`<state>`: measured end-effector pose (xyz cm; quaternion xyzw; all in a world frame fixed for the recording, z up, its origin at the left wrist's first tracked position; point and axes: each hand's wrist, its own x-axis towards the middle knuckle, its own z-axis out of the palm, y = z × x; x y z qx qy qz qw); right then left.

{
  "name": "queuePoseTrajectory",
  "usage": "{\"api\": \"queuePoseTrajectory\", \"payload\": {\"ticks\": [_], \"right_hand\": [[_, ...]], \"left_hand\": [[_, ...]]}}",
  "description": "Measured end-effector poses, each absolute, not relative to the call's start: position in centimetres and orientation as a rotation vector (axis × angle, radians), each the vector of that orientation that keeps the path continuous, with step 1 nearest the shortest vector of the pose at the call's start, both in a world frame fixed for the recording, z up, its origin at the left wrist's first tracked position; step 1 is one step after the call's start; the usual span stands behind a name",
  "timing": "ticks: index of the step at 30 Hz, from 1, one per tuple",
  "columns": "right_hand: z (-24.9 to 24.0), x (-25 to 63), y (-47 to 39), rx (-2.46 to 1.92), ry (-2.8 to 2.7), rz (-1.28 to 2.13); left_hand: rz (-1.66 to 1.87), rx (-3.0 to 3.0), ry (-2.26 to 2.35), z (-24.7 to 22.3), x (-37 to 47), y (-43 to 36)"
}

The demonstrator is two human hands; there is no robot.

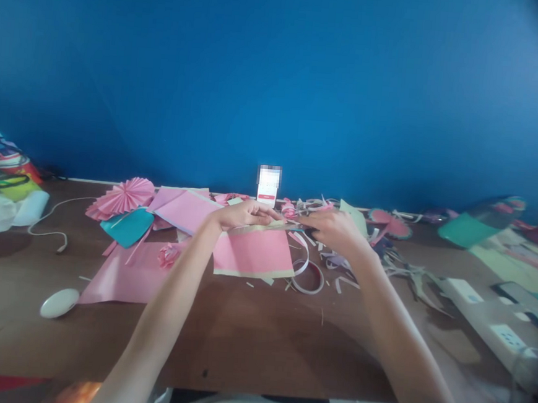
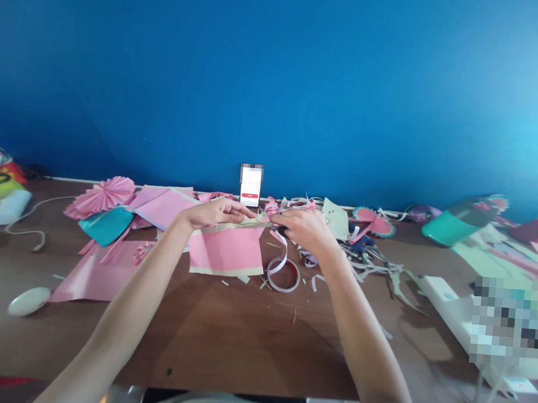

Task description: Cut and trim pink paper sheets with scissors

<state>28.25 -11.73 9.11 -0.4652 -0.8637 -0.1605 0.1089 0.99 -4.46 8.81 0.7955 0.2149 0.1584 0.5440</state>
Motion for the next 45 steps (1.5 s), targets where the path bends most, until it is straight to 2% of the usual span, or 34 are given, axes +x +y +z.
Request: {"api": "queuePoseTrajectory", "payload": {"ticks": [7,11,14,18,21,30,36,45], "right_hand": [[9.1,28.2,-11.8,-1.415,-2.523,-0.486],[9.1,28.3,-11.8,-1.428,-2.398,-0.342],[8.6,27.5,-11.5,-1.484,-2.107,-0.009],[7.6,25.5,-11.1,-1.249,-1.726,0.792],[7.4,24.7,-11.2,-1.147,-1.544,1.034],[7.5,24.0,-11.6,-1.187,-1.496,1.177],[7.8,24.0,-11.6,-1.219,-1.501,1.066],[8.4,26.2,-11.2,-1.248,-1.49,0.943]], "left_hand": [[0.355,1.843,0.522,9.2,0.7,-4.7],[0.333,1.802,0.555,9.3,0.6,-4.6],[0.351,1.811,0.549,9.2,0.6,-4.5],[0.357,1.808,0.536,8.9,1.0,-4.6],[0.337,1.812,0.553,8.7,1.5,-4.8],[0.391,1.814,0.564,7.8,3.1,-4.9],[0.412,1.855,0.496,7.0,3.6,-4.7],[0.4,1.838,0.621,8.2,0.9,-3.8]]}}
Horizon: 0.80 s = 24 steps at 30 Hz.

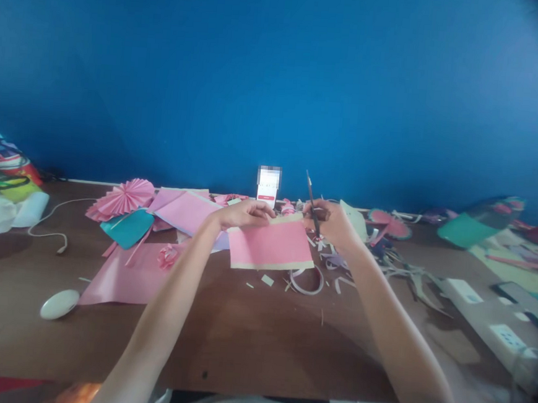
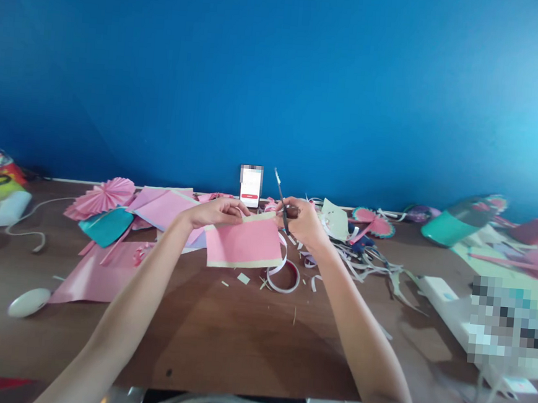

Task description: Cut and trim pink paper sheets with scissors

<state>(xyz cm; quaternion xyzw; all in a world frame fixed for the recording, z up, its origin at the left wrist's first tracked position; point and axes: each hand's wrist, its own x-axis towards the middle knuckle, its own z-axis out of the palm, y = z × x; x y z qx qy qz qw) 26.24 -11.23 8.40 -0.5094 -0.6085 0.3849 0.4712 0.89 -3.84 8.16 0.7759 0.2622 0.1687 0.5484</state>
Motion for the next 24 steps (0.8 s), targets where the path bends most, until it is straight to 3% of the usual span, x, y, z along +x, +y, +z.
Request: {"api": "queuePoseTrajectory", "payload": {"ticks": [3,7,10,24], "right_hand": [[8.3,26.3,-11.3,-1.296,-1.667,0.717],[8.6,26.5,-11.7,-1.479,-1.971,0.011],[8.9,26.7,-12.2,-1.431,-2.239,-0.267],[8.5,26.6,-12.0,-1.249,-2.542,-0.365]], "left_hand": [[0.416,1.816,0.625,8.4,0.6,-4.0],[0.428,1.755,0.634,8.6,0.8,-4.2],[0.397,1.735,0.653,8.7,0.8,-4.2],[0.457,1.799,0.578,9.0,0.6,-4.4]]}}
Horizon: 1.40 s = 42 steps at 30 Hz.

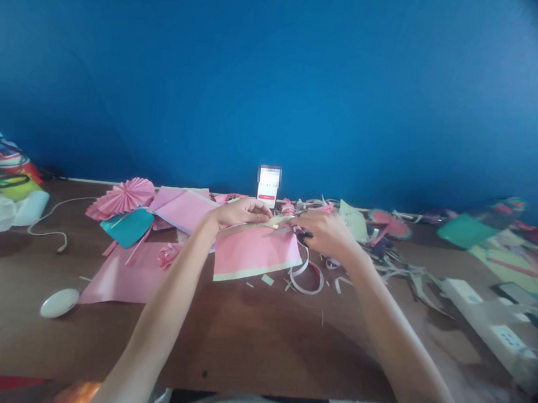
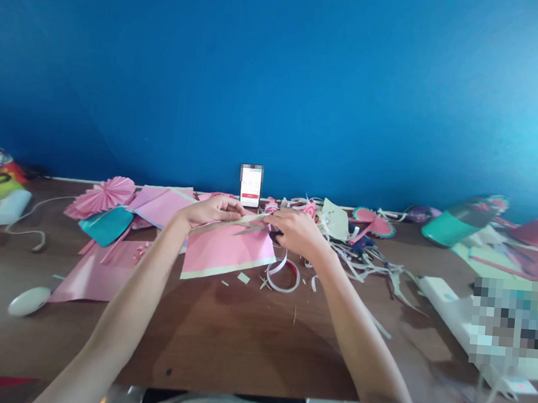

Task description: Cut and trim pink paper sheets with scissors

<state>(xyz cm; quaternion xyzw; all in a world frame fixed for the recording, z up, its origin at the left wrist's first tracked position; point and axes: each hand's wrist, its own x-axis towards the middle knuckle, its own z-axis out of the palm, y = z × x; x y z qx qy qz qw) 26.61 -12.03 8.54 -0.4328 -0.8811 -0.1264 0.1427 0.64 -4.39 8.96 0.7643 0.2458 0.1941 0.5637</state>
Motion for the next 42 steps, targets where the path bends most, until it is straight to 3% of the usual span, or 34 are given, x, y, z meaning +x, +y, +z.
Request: {"api": "queuePoseTrajectory", "payload": {"ticks": [42], "right_hand": [[8.4,26.1,-12.2,-1.317,-2.515,-0.392]], "left_hand": [[0.392,1.653,0.604,7.9,1.2,-4.0]]}}
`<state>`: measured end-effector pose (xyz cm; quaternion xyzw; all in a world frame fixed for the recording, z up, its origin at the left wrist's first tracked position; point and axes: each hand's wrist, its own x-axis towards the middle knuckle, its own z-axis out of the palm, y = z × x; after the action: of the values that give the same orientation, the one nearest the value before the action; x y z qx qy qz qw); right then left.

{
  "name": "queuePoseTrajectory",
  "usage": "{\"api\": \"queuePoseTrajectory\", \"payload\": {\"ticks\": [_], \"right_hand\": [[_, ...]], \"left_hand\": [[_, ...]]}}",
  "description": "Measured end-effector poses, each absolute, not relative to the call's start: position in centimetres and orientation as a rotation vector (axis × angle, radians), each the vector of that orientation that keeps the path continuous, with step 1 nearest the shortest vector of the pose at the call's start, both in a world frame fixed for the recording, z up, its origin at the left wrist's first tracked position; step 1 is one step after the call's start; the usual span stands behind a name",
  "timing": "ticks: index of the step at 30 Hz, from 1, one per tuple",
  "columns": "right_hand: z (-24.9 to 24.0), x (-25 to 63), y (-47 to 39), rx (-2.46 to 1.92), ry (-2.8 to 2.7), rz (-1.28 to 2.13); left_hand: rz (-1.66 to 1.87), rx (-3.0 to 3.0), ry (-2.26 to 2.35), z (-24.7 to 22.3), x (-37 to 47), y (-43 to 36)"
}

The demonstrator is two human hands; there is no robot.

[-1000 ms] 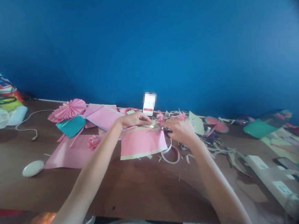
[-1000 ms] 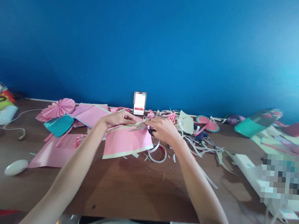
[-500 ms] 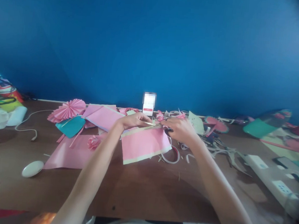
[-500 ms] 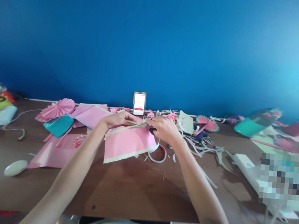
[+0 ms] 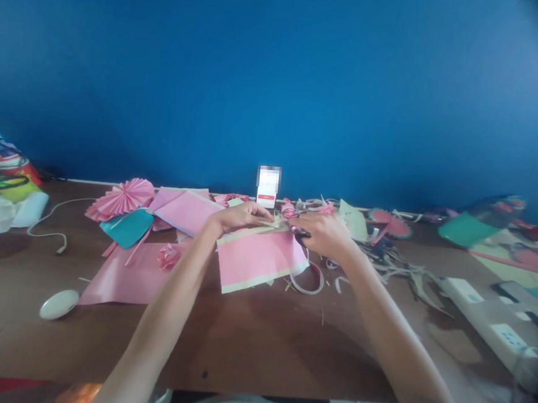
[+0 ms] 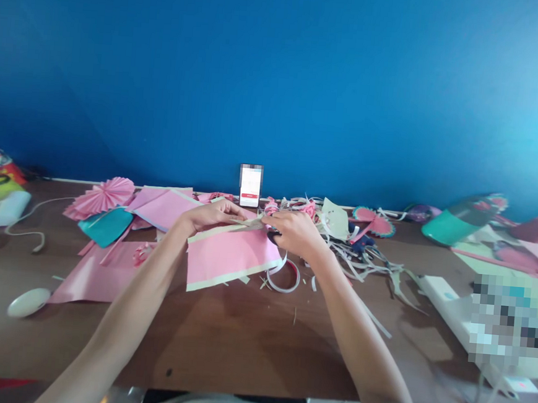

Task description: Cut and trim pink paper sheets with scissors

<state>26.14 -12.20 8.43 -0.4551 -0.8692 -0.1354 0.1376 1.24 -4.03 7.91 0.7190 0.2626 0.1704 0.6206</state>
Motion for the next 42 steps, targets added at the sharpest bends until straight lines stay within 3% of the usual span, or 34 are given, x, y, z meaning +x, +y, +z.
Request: {"api": "queuePoseTrajectory", "payload": {"ticks": [42], "right_hand": [[8.27,26.88,-11.69,-1.304,-2.587,-0.463]], "left_hand": [[0.287,1.615,0.565,7.75,1.47,-4.18]]}}
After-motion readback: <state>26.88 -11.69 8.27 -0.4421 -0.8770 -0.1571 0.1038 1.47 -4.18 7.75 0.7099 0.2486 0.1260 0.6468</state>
